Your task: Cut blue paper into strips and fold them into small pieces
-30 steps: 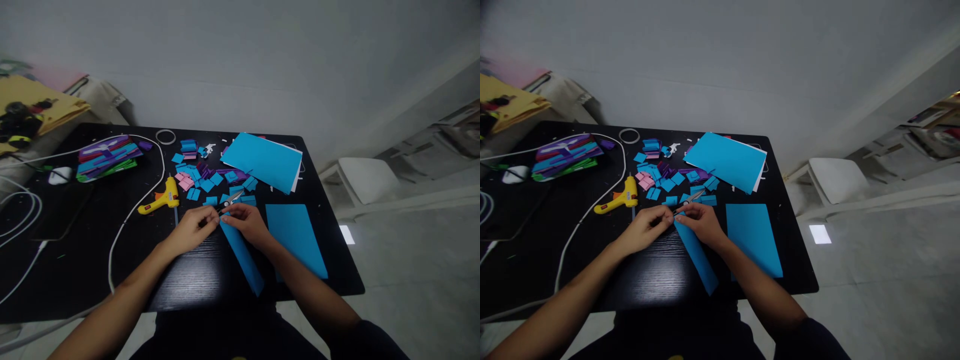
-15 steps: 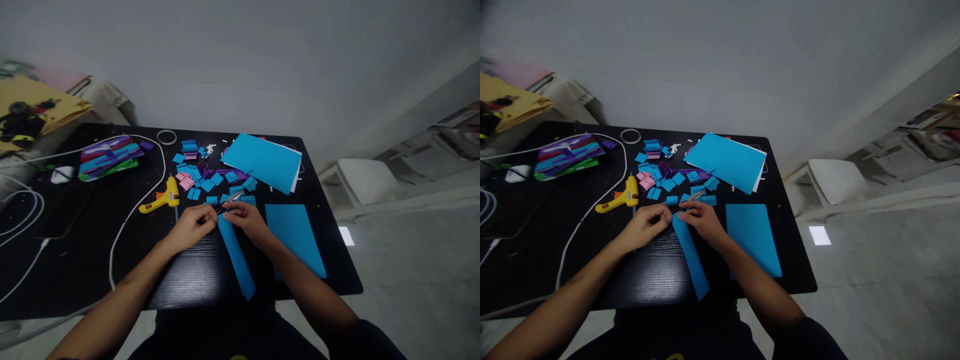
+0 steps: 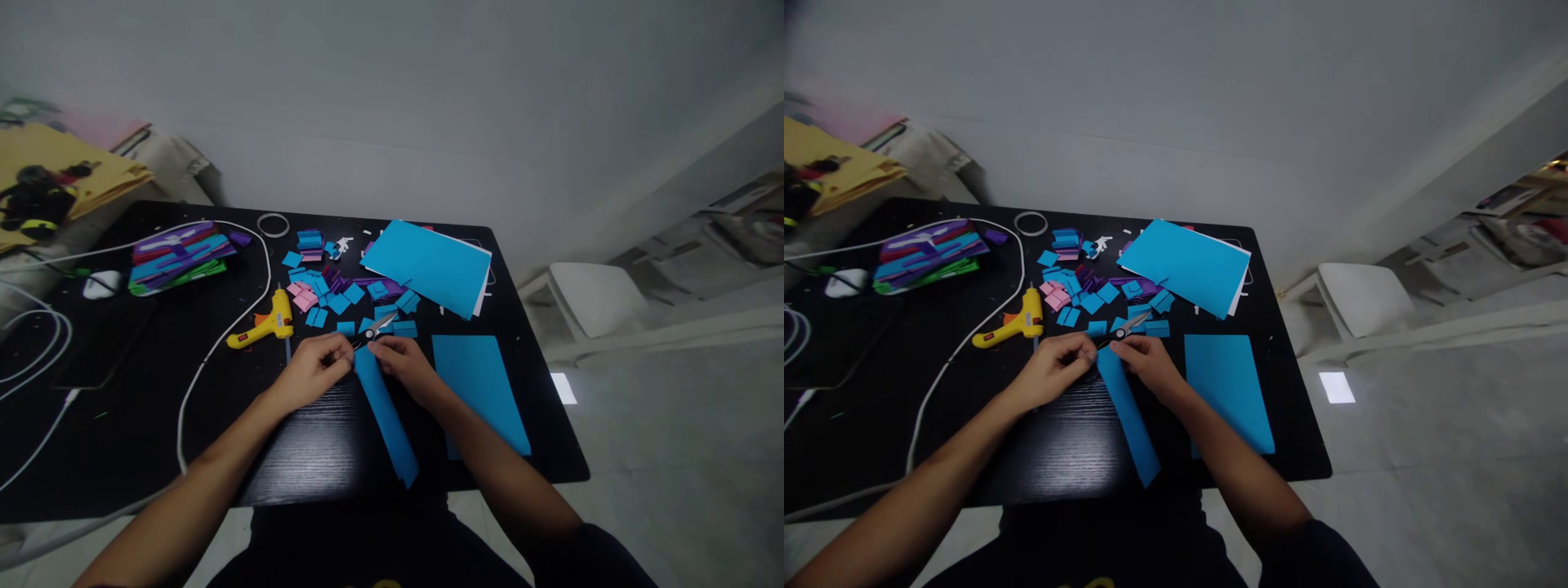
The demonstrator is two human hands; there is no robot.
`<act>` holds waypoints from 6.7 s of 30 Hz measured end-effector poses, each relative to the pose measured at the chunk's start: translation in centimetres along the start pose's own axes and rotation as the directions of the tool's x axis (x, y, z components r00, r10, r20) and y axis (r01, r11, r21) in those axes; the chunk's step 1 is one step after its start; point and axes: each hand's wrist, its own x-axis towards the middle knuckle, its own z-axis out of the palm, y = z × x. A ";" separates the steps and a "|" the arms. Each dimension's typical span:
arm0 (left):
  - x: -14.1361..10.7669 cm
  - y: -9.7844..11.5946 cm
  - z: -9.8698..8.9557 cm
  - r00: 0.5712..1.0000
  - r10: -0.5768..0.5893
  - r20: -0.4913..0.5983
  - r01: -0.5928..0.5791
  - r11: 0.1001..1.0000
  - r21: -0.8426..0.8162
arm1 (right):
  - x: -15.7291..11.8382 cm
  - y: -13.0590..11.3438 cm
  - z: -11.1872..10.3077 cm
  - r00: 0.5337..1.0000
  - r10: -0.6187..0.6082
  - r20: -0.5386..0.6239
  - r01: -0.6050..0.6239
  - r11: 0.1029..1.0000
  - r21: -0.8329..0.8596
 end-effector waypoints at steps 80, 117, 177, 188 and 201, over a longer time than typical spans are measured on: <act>-10.9 0.9 4.4 0.983 0.180 0.042 -0.173 0.817 0.550 | -8.9 3.9 -1.9 0.745 -0.350 0.568 0.583 -0.072 -0.809; -8.4 2.2 3.1 0.879 0.377 0.292 -0.469 0.574 0.670 | -9.2 2.4 -0.7 0.685 -0.252 0.683 0.630 -0.267 -0.730; -7.8 2.6 3.2 0.885 0.319 0.340 -0.465 0.654 0.597 | -12.0 4.2 -6.6 0.789 -0.523 0.322 0.371 -0.012 -0.929; -7.8 2.8 3.2 0.889 0.296 0.348 -0.455 0.650 0.608 | -11.9 3.2 -6.0 0.764 -0.450 0.463 0.452 -0.139 -0.881; -7.6 2.9 2.8 0.859 0.304 0.411 -0.504 0.637 0.583 | -10.0 3.8 -1.6 0.750 -0.316 0.581 0.557 -0.170 -0.813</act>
